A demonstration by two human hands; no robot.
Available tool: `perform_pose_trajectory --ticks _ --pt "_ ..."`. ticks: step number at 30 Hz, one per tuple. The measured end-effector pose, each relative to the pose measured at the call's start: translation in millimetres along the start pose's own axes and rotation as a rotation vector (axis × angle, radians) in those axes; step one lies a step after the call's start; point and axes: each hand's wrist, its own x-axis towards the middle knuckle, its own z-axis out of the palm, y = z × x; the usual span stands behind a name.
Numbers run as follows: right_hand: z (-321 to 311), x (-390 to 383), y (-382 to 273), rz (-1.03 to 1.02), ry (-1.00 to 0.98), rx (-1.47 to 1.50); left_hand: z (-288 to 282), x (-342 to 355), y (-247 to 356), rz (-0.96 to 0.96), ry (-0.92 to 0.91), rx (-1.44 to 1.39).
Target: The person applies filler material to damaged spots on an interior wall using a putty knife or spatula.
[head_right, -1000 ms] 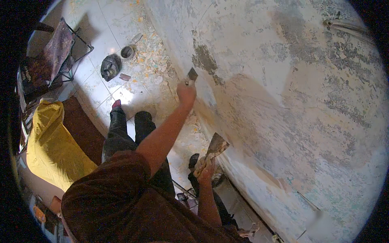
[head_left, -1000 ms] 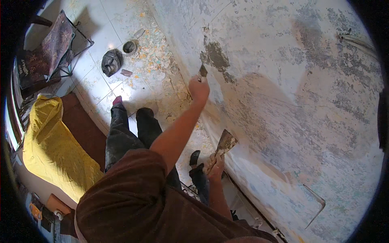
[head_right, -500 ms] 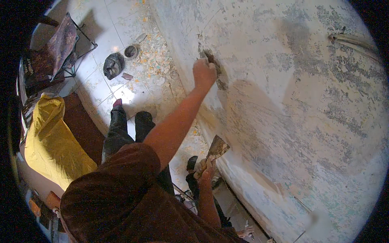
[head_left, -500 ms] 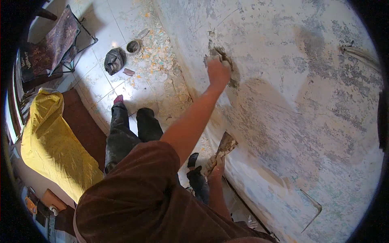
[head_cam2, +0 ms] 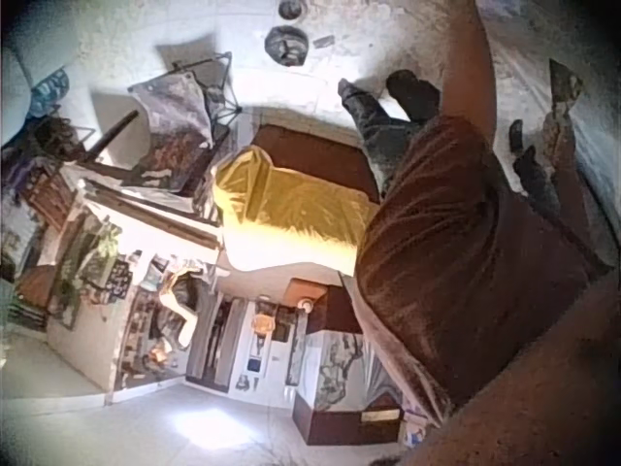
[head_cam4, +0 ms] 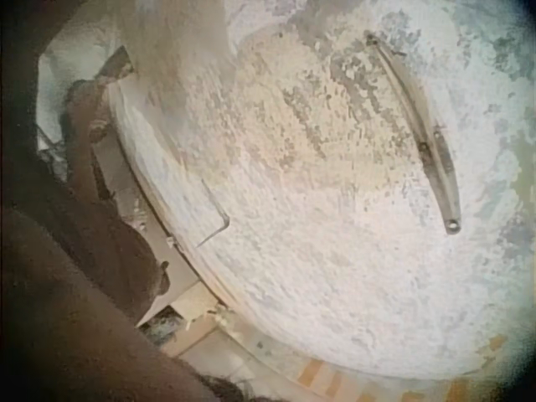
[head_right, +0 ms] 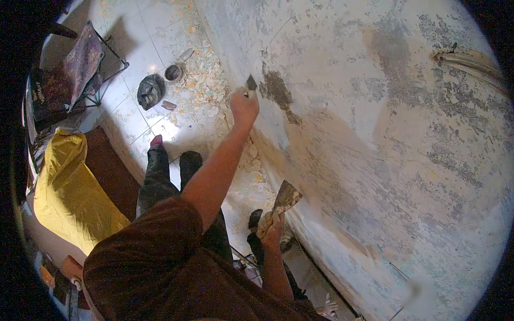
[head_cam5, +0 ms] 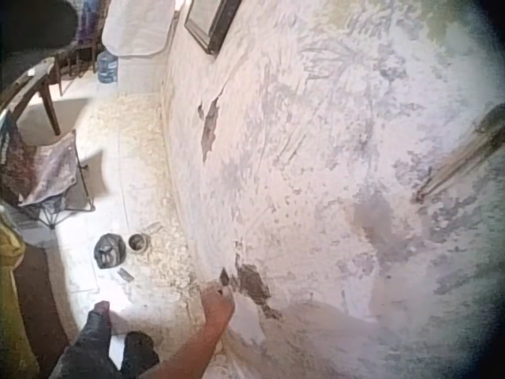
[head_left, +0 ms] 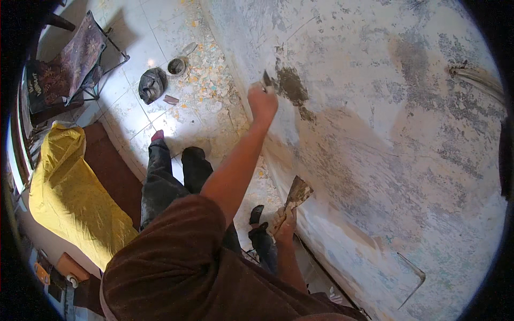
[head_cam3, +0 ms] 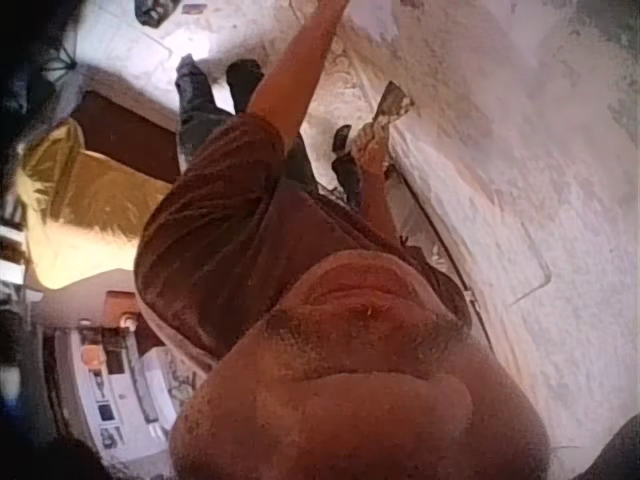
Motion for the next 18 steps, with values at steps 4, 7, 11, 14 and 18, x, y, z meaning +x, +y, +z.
perform_pose_trajectory --ticks 4,7,11,14,18 --pt "-22.8 13.5 15.0 -0.064 -0.095 0.12 29.8 23.9 2.9 0.073 -0.035 -0.042" --pt "-22.7 2.7 9.8 0.015 -0.127 0.17 35.3 8.7 27.6 0.183 -0.05 0.044" --pt "-19.3 4.9 12.6 -0.099 -0.007 0.064 19.2 -45.4 65.1 0.262 -0.049 -0.187" --pt "-12.4 2.6 10.4 -0.094 -0.039 0.138 -12.5 -71.5 73.4 0.375 -0.071 -0.337" --pt "-19.7 4.7 18.8 -0.114 -0.058 0.152 -48.2 -43.4 55.0 -0.041 -0.172 -0.209"
